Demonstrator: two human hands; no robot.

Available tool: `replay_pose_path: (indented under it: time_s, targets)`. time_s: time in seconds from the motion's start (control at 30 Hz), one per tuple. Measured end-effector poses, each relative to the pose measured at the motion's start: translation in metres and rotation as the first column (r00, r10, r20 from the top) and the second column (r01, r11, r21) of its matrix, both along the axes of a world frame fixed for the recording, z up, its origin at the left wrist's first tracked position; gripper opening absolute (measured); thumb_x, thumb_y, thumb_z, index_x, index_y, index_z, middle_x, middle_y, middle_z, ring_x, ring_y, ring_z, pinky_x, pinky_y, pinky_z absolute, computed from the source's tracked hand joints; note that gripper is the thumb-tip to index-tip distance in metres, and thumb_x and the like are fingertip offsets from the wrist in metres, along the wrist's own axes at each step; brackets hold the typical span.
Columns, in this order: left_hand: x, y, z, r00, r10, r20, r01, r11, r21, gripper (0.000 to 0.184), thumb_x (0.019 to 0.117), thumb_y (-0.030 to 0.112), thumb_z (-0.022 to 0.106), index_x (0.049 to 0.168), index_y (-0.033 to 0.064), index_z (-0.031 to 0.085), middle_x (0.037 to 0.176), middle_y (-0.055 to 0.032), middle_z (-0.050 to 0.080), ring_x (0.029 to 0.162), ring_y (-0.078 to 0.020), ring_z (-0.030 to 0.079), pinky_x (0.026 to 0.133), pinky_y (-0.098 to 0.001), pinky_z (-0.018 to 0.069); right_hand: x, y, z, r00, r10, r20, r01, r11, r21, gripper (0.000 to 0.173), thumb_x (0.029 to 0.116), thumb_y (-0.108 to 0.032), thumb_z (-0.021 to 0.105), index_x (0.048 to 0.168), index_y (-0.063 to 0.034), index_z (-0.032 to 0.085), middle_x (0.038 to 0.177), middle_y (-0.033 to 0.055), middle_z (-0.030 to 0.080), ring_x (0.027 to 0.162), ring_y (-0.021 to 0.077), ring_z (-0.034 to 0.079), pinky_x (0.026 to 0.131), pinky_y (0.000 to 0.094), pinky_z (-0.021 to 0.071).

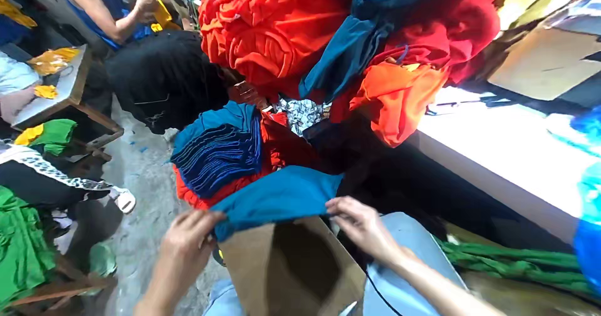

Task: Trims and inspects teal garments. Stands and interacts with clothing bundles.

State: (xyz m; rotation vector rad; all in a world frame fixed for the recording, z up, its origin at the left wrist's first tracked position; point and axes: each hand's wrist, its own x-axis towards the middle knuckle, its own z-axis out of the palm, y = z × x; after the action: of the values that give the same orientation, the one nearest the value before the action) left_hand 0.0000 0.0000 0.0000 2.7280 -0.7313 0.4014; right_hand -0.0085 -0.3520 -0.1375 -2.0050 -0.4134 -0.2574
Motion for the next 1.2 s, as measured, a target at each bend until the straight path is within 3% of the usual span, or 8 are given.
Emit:
replay_pose_path:
  time_s: [0.17,0.27,0.53,0.7,0.77,0.9,1.0,1.2]
  targets:
    - [-0.043,0.046,-0.158,1.000,0.019,0.020,-0.020,0.997,0.068,0.026,0.0822,-0.003,0.061,0.099,0.0080,0.078,0.104,-0.0168,0.075,0.102,-0.0377,0.072,0.101,-0.0706,0.0423,-0.024,0.030,-0.070,0.976,0.209,-0.066,-0.217,0.880,-0.423,0.014,0.0913,0.000,0.063,0.100,-0.0048,0.073,0.108,0.0180,0.072,0.098,0.0403,0.070,0.082,0.0555,0.0572]
    - [-0.074,0.062,-0.203,0.995,0.066,-0.072,-0.058,0.993,0.101,0.031,0.0787,-0.008,0.062,0.100,0.0078,0.078,0.107,-0.0173,0.074,0.113,-0.0426,0.068,0.102,-0.0757,0.0369,-0.036,0.043,-0.084,0.960,0.277,-0.031,-0.250,0.806,-0.537,0.010,0.0898,-0.003,0.067,0.095,-0.0088,0.073,0.100,0.0144,0.071,0.091,0.0373,0.070,0.077,0.0520,0.0584]
    - [-0.076,0.099,-0.213,0.983,0.102,-0.151,-0.075,0.982,0.171,0.034,0.0770,-0.010,0.058,0.103,0.0039,0.076,0.117,-0.0253,0.070,0.122,-0.0524,0.059,0.103,-0.0772,0.0343,-0.054,0.083,-0.073,0.925,0.303,-0.229,-0.380,0.771,-0.511,0.016,0.0945,0.001,0.059,0.104,-0.0039,0.071,0.107,0.0172,0.070,0.099,0.0390,0.068,0.081,0.0511,0.0565]
    - [-0.070,0.099,-0.194,0.939,0.210,-0.271,-0.120,0.942,0.314,0.059,0.0651,-0.021,0.064,0.120,0.0014,0.070,0.134,-0.0251,0.063,0.133,-0.0530,0.050,0.104,-0.0825,0.0263,-0.065,0.107,-0.052,0.711,0.334,-0.619,-0.582,0.774,-0.251,0.034,0.1038,-0.005,0.049,0.135,-0.0031,0.062,0.137,0.0228,0.058,0.124,0.0433,0.057,0.102,0.0547,0.0481]
    - [-0.067,0.084,-0.181,0.926,0.239,-0.291,-0.149,0.943,0.299,0.057,0.0660,-0.022,0.062,0.117,0.0007,0.071,0.135,-0.0261,0.062,0.134,-0.0543,0.048,0.104,-0.0837,0.0231,-0.070,0.102,-0.050,0.681,0.374,-0.629,-0.583,0.797,-0.158,0.037,0.1055,-0.009,0.049,0.141,-0.0053,0.059,0.139,0.0227,0.057,0.126,0.0421,0.057,0.105,0.0541,0.0461]
    - [-0.057,0.019,-0.175,0.948,0.203,-0.247,-0.185,0.978,0.094,0.033,0.0850,-0.007,0.052,0.112,-0.0037,0.072,0.129,-0.0293,0.064,0.128,-0.0552,0.054,0.104,-0.0794,0.0314,-0.072,0.078,-0.048,0.862,0.056,-0.504,-0.167,0.970,-0.178,0.035,0.1032,-0.015,0.054,0.135,-0.0018,0.063,0.126,0.0211,0.067,0.115,0.0363,0.066,0.098,0.0512,0.0532]
    - [-0.044,-0.049,-0.184,0.959,0.133,-0.251,-0.137,0.991,0.001,0.033,0.0987,0.014,0.054,0.123,-0.0001,0.071,0.136,-0.0273,0.061,0.131,-0.0531,0.053,0.107,-0.0790,0.0291,-0.050,0.053,-0.050,0.761,-0.287,-0.582,0.187,0.956,-0.227,0.040,0.1032,-0.024,0.058,0.134,0.0021,0.060,0.120,0.0209,0.066,0.099,0.0325,0.069,0.088,0.0491,0.0561]
    - [-0.014,-0.113,-0.226,0.962,0.174,-0.210,-0.165,0.985,0.057,0.050,0.1022,0.045,0.048,0.146,0.0219,0.060,0.158,-0.0190,0.043,0.146,-0.0491,0.036,0.106,-0.0844,0.0148,-0.032,0.039,-0.065,0.696,-0.389,-0.603,0.181,0.908,-0.377,0.028,0.0997,-0.024,0.067,0.114,0.0003,0.067,0.104,0.0198,0.066,0.097,0.0366,0.066,0.086,0.0535,0.0523]
